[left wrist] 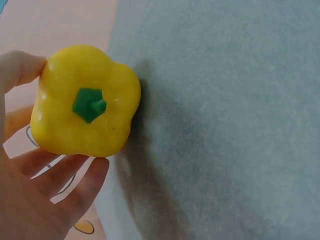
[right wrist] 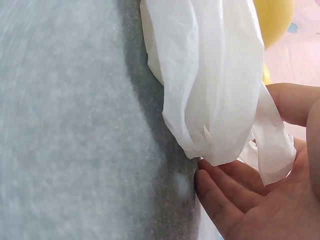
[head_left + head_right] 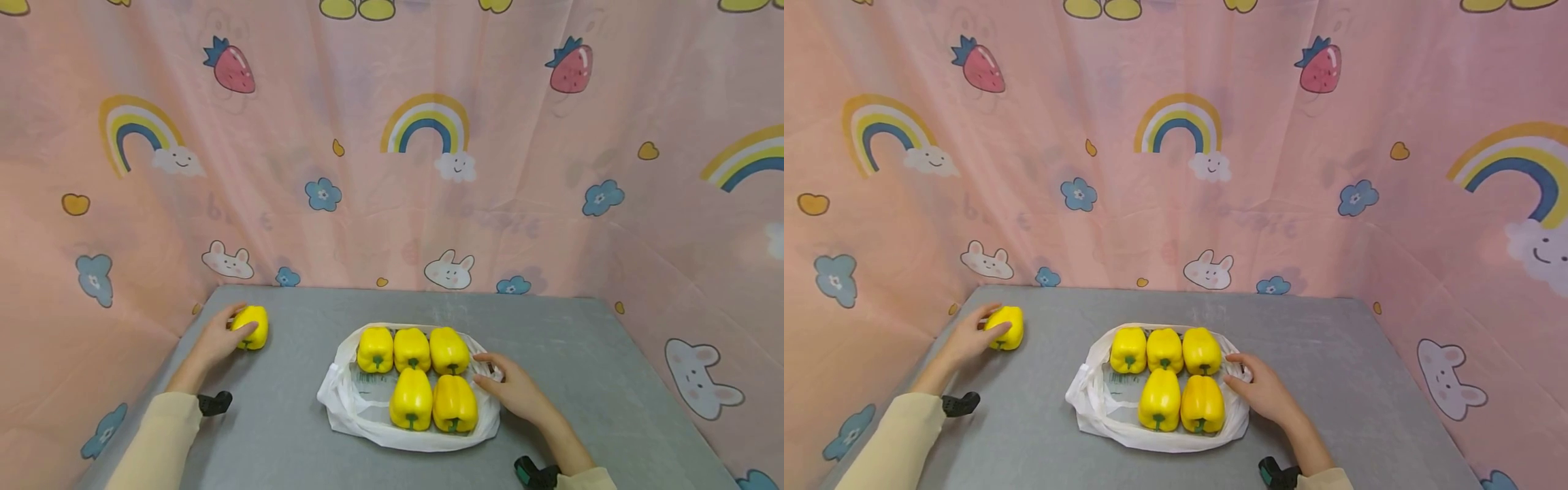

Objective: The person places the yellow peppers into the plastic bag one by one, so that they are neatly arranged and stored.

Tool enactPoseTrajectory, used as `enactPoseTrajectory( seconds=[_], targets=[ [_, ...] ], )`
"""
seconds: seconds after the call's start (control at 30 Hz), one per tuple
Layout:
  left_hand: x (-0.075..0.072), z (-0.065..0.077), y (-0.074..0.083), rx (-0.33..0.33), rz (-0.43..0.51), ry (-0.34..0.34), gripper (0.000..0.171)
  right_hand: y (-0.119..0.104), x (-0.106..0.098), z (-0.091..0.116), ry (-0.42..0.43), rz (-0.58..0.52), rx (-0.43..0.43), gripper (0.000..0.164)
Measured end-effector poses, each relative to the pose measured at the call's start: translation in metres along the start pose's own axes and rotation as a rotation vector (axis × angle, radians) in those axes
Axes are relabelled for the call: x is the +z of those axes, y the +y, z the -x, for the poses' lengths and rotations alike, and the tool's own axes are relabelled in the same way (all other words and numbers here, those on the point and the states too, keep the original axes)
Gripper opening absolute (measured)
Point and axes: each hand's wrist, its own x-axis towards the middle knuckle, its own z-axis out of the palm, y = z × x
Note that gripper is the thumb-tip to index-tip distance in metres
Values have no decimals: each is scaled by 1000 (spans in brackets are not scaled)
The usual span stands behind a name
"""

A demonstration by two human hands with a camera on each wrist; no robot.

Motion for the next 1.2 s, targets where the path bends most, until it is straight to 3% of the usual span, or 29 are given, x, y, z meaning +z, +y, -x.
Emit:
enactPoseTrajectory(
  seconds=[0.3,0.57,1.2],
  targets=[
    [0,2,-2,-8,4,-38,72,-2,0,1,3,11,-9,49],
    [1,5,-2,-14,6,-7,72,0,2,0,10,12,-6,49],
    [19,7,15,32,3,-13,69,0,0,0,8,28,5,48]
  ],
)
